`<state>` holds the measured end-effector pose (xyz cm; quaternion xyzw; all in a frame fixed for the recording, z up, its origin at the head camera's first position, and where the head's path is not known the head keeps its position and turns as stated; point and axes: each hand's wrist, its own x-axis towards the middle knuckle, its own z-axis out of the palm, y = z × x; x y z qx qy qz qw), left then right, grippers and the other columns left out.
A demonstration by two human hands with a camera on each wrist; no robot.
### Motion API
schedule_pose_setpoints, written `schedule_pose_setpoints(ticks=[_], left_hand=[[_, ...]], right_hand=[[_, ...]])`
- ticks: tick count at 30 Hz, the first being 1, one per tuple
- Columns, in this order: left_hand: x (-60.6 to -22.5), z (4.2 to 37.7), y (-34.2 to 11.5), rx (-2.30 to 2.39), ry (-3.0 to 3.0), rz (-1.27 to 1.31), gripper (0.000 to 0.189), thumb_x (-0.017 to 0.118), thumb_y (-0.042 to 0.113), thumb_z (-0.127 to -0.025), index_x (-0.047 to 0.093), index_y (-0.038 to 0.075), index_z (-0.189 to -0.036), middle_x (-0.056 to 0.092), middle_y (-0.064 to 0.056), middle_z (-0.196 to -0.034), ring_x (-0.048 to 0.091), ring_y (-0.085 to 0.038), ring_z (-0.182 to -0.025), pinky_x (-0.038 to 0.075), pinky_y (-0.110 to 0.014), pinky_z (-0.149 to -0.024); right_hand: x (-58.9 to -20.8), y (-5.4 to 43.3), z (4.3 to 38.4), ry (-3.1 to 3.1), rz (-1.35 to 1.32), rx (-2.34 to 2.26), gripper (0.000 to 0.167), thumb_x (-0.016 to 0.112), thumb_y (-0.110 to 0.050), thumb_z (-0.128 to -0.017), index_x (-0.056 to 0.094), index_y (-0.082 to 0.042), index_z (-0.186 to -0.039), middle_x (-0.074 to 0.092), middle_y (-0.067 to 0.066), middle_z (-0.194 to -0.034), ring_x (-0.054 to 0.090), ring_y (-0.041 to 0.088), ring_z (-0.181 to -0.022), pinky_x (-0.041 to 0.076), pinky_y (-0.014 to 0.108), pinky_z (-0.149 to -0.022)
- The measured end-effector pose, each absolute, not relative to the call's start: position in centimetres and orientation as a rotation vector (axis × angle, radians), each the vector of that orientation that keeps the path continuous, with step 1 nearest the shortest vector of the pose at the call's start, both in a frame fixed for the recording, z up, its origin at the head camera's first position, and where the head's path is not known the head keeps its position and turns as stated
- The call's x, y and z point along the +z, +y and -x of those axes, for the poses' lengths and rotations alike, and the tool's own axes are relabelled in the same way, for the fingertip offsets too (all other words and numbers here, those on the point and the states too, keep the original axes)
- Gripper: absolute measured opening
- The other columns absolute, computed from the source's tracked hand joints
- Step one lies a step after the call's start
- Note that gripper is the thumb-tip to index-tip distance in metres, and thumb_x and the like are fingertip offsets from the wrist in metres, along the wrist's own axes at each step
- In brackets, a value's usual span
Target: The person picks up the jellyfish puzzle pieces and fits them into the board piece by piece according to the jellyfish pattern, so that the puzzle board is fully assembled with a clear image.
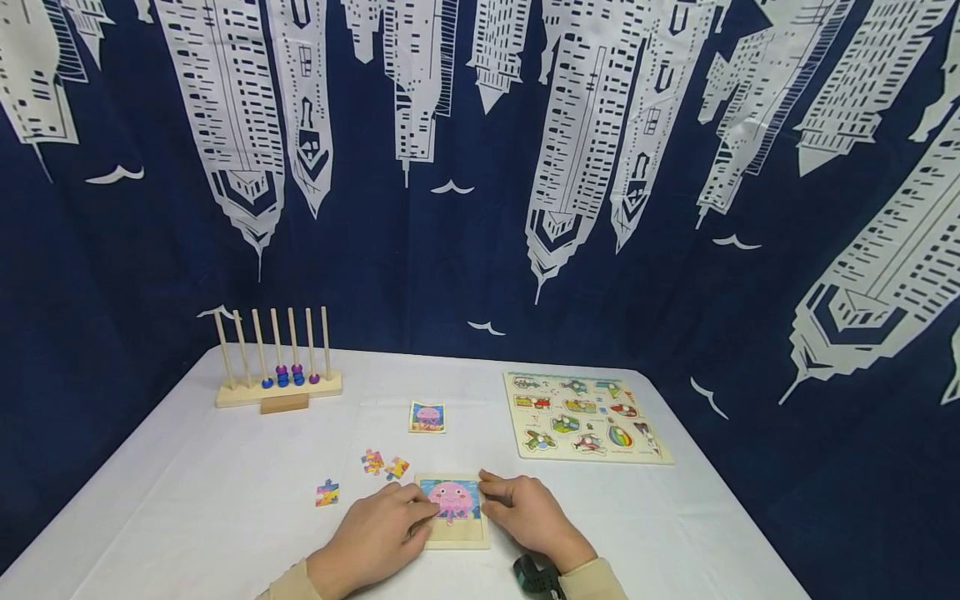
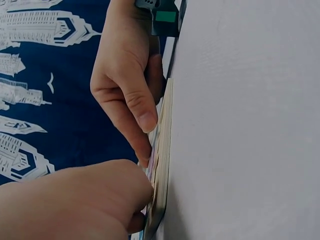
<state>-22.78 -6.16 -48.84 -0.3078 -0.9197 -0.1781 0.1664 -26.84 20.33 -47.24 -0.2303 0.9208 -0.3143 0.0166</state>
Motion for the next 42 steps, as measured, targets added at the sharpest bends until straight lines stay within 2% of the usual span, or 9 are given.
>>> schedule_pose_setpoints(ticks=[5, 15, 17, 21, 27, 31, 34, 38, 42], left_hand=[[-48.8, 22.7, -6.6, -0.554, -2.655, 0.858, 0.023, 0.069, 0.032, -0.096, 0.078, 0.027, -0.117, 0.072, 0.011, -0.116, 0.062, -0.007, -0.096, 0.055, -0.03, -0.072], [-49.0, 22.7, -7.2, -0.707, -2.671, 0.836, 0.027, 0.069, 0.034, -0.097, 0.074, 0.029, -0.123, 0.072, 0.011, -0.122, 0.065, -0.009, -0.103, 0.057, -0.035, -0.08], [-48.9, 22.7, -7.2, -0.725, -2.664, 0.818, 0.026, 0.07, 0.032, -0.097, 0.075, 0.029, -0.122, 0.072, 0.013, -0.119, 0.065, -0.006, -0.099, 0.057, -0.034, -0.078], [-48.1, 22.4, -7.7, -0.702, -2.673, 0.69, 0.024, 0.074, 0.03, -0.093, 0.077, 0.025, -0.117, 0.069, 0.012, -0.107, 0.063, -0.002, -0.083, 0.052, -0.028, -0.065], [-45.9, 22.5, -10.1, -0.596, -2.79, 0.335, 0.031, 0.081, 0.03, -0.087, 0.076, 0.019, -0.115, 0.068, 0.002, -0.1, 0.061, -0.011, -0.07, 0.049, -0.033, -0.056], [-45.1, 22.7, -12.8, -0.425, -2.891, 0.123, 0.03, 0.076, 0.016, -0.091, 0.071, 0.005, -0.118, 0.063, -0.011, -0.097, 0.052, -0.015, -0.057, 0.045, -0.033, -0.047], [-44.8, 22.8, -14.6, -0.318, -2.952, 0.022, 0.022, 0.068, 0.006, -0.094, 0.066, -0.003, -0.114, 0.06, -0.018, -0.092, 0.053, -0.02, -0.055, 0.046, -0.039, -0.045], [-45.0, 23.1, -15.4, -0.404, -3.018, -0.035, 0.026, 0.071, 0.02, -0.095, 0.065, -0.002, -0.104, 0.057, -0.013, -0.083, 0.054, -0.022, -0.059, 0.048, -0.042, -0.051], [-45.4, 23.3, -14.9, -0.544, -3.022, -0.018, 0.034, 0.082, 0.032, -0.086, 0.068, 0.005, -0.1, 0.057, -0.006, -0.082, 0.052, -0.019, -0.063, 0.046, -0.038, -0.054]], right_hand=[[-47.2, 20.4, 26.8, 2.852, 0.726, -0.995, 0.035, 0.074, -0.022, -0.095, 0.073, -0.008, -0.127, 0.065, 0.002, -0.14, 0.06, 0.029, -0.132, 0.045, 0.052, -0.109], [-47.4, 20.6, 27.0, 2.841, 0.706, -0.995, 0.037, 0.073, -0.023, -0.095, 0.072, -0.008, -0.129, 0.064, 0.001, -0.142, 0.059, 0.029, -0.134, 0.044, 0.052, -0.11], [-47.4, 20.6, 26.9, 2.837, 0.699, -0.995, 0.037, 0.073, -0.023, -0.095, 0.072, -0.009, -0.128, 0.064, 0.001, -0.142, 0.058, 0.03, -0.134, 0.044, 0.053, -0.11], [-47.6, 20.6, 26.9, 2.835, 0.698, -0.994, 0.036, 0.073, -0.024, -0.095, 0.072, -0.009, -0.128, 0.064, 0.0, -0.142, 0.058, 0.028, -0.135, 0.043, 0.052, -0.11], [-47.5, 20.7, 27.0, 2.851, 0.707, -0.983, 0.036, 0.073, -0.024, -0.095, 0.073, -0.01, -0.128, 0.064, -0.001, -0.141, 0.059, 0.027, -0.134, 0.044, 0.052, -0.11], [-47.3, 20.6, 26.9, 2.849, 0.7, -0.987, 0.036, 0.073, -0.023, -0.095, 0.073, -0.009, -0.128, 0.064, 0.0, -0.142, 0.058, 0.028, -0.134, 0.043, 0.053, -0.11], [-47.3, 20.6, 26.9, 2.844, 0.695, -0.992, 0.036, 0.073, -0.023, -0.095, 0.072, -0.009, -0.128, 0.064, 0.001, -0.142, 0.058, 0.028, -0.134, 0.043, 0.053, -0.11], [-47.2, 20.5, 26.9, 2.842, 0.69, -0.994, 0.036, 0.073, -0.023, -0.095, 0.072, -0.009, -0.128, 0.064, 0.001, -0.142, 0.058, 0.028, -0.134, 0.043, 0.053, -0.11], [-47.2, 20.5, 26.8, 2.844, 0.692, -0.99, 0.036, 0.073, -0.023, -0.095, 0.072, -0.009, -0.128, 0.064, 0.0, -0.142, 0.058, 0.028, -0.134, 0.043, 0.053, -0.11]])
